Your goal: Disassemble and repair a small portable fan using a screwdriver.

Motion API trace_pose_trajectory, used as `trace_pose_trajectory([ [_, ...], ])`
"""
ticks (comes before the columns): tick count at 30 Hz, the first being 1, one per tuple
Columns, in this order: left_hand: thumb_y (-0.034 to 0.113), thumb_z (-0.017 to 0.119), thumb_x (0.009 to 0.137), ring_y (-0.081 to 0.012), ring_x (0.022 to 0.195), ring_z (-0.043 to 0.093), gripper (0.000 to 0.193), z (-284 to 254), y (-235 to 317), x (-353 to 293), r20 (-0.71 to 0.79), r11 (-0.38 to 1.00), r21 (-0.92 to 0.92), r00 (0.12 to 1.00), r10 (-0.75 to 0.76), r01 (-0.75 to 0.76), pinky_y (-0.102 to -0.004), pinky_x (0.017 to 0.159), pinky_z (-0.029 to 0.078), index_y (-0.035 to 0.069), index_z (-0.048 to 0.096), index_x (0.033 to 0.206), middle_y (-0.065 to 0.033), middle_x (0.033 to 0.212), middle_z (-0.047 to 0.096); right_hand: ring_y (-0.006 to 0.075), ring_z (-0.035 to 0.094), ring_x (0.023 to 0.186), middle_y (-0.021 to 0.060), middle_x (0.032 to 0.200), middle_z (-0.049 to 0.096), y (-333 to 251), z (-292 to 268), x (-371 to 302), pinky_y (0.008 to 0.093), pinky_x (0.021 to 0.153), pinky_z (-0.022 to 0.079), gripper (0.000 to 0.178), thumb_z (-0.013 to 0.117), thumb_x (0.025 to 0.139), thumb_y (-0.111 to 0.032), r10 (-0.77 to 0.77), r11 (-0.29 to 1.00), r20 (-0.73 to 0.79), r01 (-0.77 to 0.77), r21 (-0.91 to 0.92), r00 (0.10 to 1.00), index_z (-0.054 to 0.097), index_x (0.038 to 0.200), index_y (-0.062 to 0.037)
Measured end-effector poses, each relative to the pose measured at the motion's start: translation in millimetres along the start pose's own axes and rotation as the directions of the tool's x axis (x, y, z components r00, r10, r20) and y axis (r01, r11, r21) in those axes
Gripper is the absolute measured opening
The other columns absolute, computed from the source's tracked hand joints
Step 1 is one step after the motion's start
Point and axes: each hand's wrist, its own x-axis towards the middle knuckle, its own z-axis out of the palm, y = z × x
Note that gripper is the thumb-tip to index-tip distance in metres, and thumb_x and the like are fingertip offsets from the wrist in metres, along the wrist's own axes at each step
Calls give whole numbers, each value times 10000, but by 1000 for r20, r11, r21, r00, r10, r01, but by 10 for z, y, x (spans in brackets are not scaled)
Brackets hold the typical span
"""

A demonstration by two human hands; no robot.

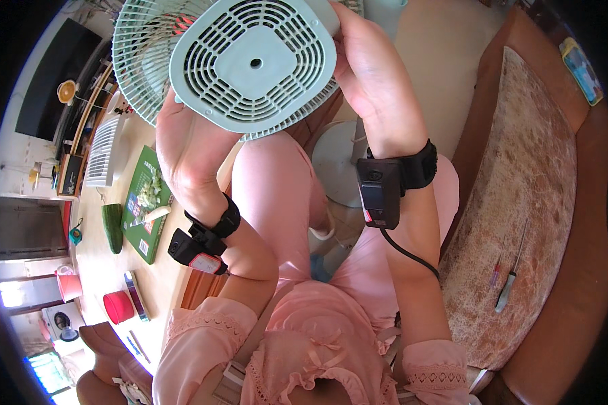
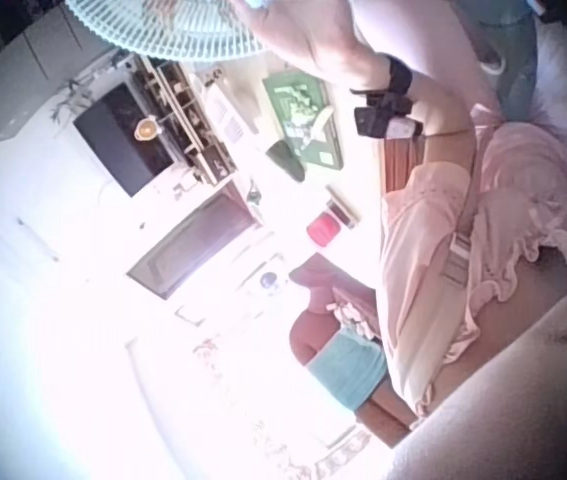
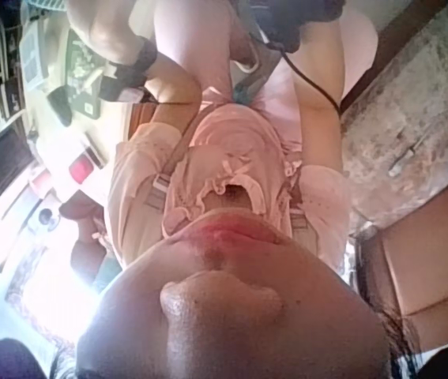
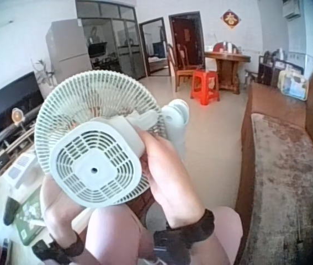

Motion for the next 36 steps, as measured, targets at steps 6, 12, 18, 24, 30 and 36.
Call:
trace_pose_trajectory([
  [6,216,321,947,-269,1175,413,388,45,-32,-23,-119,998,-50,992,37,-43,-436,1049,227,-33,469,1205,-163,1286,466,123,592,896,56,989,633,128,-141,78,262,786,460,294,476,913,-224,-83,996,-39,82,-15,996,597,1057,3],
  [12,315,379,952,-287,1166,430,409,30,-162,-37,-111,991,-132,994,-2,-13,-486,1036,239,26,470,1227,-132,1267,488,113,581,913,39,1025,621,61,-180,13,273,817,454,316,463,922,-249,-24,992,-56,17,-126,998,567,1111,-17],
  [18,350,436,934,-292,1135,460,447,49,-186,-80,-105,975,-221,994,0,-23,-478,997,310,29,434,1245,-135,1236,497,105,580,904,27,1024,619,61,-170,-10,265,801,466,334,483,919,-278,-30,997,-91,23,-72,995,558,1126,-27],
  [24,321,482,921,-246,1117,469,424,16,-325,-114,-320,987,121,937,141,-108,-425,988,324,57,427,1247,-96,1199,511,133,603,899,47,1029,627,28,-239,2,271,791,479,410,560,879,-351,11,1000,-68,-12,-11,998,556,1134,-29],
  [30,283,417,936,-279,1175,438,416,-46,-427,-301,-232,985,49,958,170,-163,-445,1007,304,35,423,1270,-133,1274,476,115,596,869,54,992,621,-20,-189,-112,248,741,467,397,590,863,-306,73,995,-103,-79,-59,992,560,1092,17],
  [36,216,561,815,-262,1063,543,454,-258,-504,-270,-259,956,235,937,236,-176,-391,933,415,-12,473,1198,-141,1163,558,127,565,885,42,985,583,47,-84,-258,257,789,436,341,603,782,-193,48,978,-216,-90,-187,975,535,1061,-10],
])
